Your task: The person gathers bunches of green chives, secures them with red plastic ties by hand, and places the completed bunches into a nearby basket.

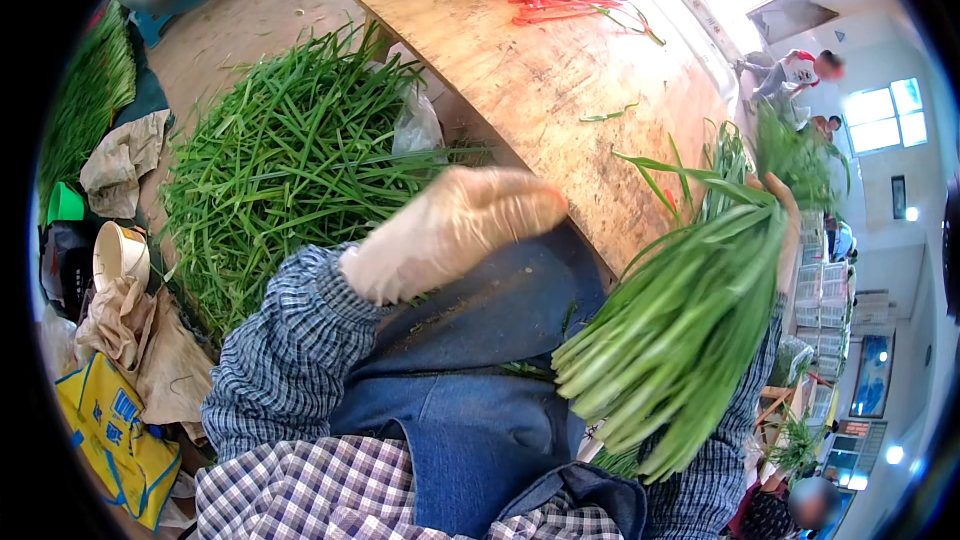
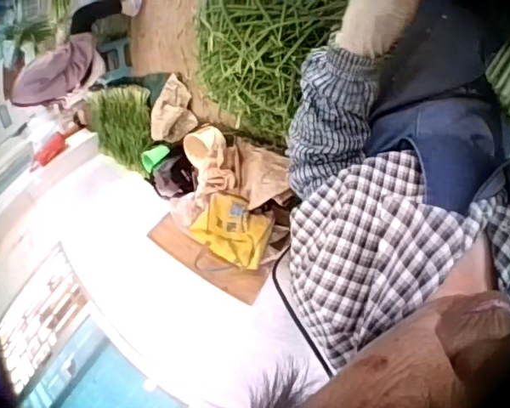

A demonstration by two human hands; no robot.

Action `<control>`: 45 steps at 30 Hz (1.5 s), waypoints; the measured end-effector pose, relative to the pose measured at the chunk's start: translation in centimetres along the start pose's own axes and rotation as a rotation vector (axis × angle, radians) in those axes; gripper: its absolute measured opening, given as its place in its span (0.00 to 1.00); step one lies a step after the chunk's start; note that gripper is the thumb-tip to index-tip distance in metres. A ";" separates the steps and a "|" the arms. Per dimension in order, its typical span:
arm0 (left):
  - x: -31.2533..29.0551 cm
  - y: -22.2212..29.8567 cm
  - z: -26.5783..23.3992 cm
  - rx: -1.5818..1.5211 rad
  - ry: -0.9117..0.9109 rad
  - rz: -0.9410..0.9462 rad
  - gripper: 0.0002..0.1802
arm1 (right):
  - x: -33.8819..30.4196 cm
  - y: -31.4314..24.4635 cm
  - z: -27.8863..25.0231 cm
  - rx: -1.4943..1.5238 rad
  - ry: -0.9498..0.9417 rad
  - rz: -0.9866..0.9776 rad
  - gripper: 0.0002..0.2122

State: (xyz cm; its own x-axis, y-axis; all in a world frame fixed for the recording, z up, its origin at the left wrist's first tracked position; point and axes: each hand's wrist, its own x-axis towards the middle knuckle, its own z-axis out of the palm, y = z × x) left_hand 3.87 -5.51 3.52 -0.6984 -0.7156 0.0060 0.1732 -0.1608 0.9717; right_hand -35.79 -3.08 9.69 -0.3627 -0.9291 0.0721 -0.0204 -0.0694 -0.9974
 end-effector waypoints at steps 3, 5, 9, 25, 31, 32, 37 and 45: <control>1.3 -2.2 2.1 -0.003 -0.224 -0.206 0.42 | -0.2 -0.7 1.9 -0.572 -0.100 -0.127 0.15; 1.2 -3.1 2.8 0.035 -0.219 -0.305 0.45 | 0.6 1.6 5.1 -1.005 -0.101 -0.439 0.16; 2.5 -3.4 3.7 -0.143 -0.270 -0.373 0.46 | 5.2 4.7 8.9 -0.559 0.302 0.323 0.19; 3.2 -4.8 3.6 -0.425 -0.099 -0.478 0.35 | -9.9 -4.2 2.4 -0.600 0.306 -0.006 0.24; 3.4 -4.8 4.5 -0.325 -0.086 -0.481 0.31 | -20.6 2.5 0.6 -0.285 0.386 0.482 0.14; 3.4 -4.9 4.6 -0.318 -0.089 -0.475 0.31 | -21.0 2.8 1.2 -0.259 0.387 0.466 0.13; 3.0 -3.8 4.6 -0.275 -0.114 -0.466 0.33 | -19.8 3.4 3.5 -0.193 0.343 0.467 0.13; 1.4 -3.0 6.6 0.650 0.426 0.161 0.23 | -19.2 4.0 4.3 -0.001 0.297 0.459 0.15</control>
State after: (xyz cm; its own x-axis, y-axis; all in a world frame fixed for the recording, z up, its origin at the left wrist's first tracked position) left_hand -2.20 -1.52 2.13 -0.3511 -0.9158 0.1951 -0.2824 0.3023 0.9104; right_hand -24.88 12.92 4.29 -0.5823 -0.7210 -0.3755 0.2013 0.3196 -0.9259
